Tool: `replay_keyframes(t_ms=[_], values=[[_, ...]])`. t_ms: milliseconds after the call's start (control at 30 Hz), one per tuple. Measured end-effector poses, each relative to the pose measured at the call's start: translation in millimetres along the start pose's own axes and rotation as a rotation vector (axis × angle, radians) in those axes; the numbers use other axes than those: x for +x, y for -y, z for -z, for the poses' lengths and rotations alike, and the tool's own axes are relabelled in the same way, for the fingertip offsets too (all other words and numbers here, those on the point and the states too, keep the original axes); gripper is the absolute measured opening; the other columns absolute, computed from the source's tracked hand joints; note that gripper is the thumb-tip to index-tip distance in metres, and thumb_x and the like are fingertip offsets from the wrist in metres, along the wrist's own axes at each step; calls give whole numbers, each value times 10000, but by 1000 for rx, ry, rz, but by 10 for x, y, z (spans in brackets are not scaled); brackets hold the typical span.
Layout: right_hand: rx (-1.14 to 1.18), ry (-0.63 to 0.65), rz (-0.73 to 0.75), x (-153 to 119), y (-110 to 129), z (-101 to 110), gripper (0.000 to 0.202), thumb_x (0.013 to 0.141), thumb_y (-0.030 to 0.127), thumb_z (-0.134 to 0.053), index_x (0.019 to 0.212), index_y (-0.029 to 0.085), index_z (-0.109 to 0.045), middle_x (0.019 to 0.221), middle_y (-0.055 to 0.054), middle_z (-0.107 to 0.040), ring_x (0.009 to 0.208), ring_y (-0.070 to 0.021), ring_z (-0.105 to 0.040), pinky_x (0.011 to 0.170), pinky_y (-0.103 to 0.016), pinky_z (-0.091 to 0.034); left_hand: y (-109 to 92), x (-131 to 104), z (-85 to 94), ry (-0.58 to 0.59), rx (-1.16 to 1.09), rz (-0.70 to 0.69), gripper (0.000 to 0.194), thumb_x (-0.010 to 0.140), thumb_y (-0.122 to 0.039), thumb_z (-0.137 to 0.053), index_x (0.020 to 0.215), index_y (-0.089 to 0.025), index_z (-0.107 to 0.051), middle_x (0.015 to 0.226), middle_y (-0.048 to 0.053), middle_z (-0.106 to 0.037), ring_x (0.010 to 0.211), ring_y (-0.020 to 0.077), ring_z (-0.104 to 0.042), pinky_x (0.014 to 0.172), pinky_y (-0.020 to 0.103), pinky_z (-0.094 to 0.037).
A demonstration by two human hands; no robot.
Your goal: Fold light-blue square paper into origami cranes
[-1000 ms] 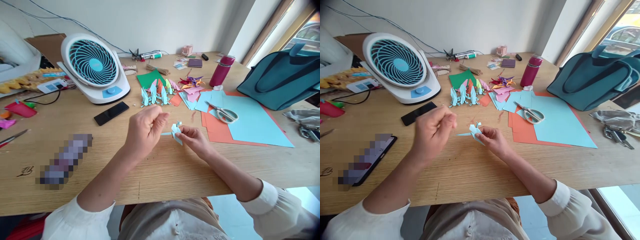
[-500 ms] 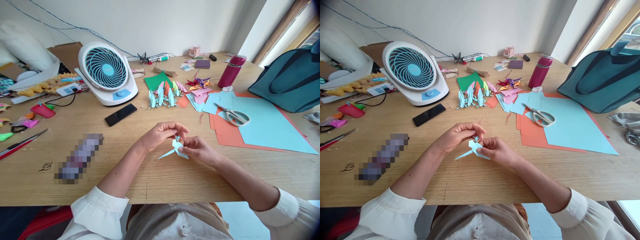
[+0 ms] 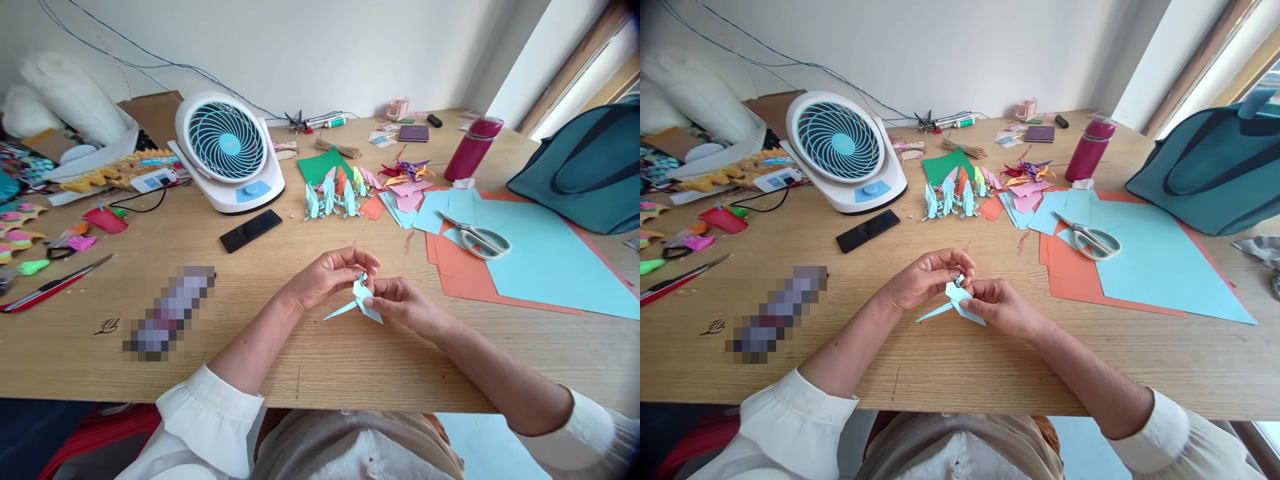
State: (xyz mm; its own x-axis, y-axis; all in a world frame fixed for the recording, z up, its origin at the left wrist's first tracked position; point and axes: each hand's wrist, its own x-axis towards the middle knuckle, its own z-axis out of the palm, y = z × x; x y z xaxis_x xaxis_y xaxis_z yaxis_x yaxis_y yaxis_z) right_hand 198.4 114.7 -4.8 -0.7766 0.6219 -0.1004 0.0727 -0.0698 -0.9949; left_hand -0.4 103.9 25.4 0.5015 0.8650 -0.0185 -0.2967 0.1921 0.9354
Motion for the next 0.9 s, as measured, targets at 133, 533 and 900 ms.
replay_keyframes(t_ms=[133, 533, 900], values=[[-119, -128, 59, 1, -4, -26, 382, 901, 535, -585, 760, 182, -541, 689, 23, -408, 626, -112, -329, 570, -263, -251, -2, 16, 8, -37, 8, -42, 300, 864, -421, -673, 1019, -166, -705, 989, 75, -635, 873, 163, -613, 777, 278, -482], [-386, -216, 38, -2, -3, -78, 300, 918, 428, -543, 751, 179, -559, 626, 44, -409, 582, -104, -328, 534, -263, -246, 2, 56, 32, -284, 396, 20, 302, 725, -225, -768, 998, -149, -665, 722, -23, -602, 639, 85, -534, 633, 220, -409], [-207, -222, 5, -7, 14, -46, 368, 900, 509, -557, 733, 183, -518, 644, 45, -399, 577, -96, -309, 528, -259, -223, 87, 121, 209, -379, 321, -135, 341, 712, -308, -816, 992, -156, -696, 949, 37, -679, 864, 136, -617, 818, 274, -464]])
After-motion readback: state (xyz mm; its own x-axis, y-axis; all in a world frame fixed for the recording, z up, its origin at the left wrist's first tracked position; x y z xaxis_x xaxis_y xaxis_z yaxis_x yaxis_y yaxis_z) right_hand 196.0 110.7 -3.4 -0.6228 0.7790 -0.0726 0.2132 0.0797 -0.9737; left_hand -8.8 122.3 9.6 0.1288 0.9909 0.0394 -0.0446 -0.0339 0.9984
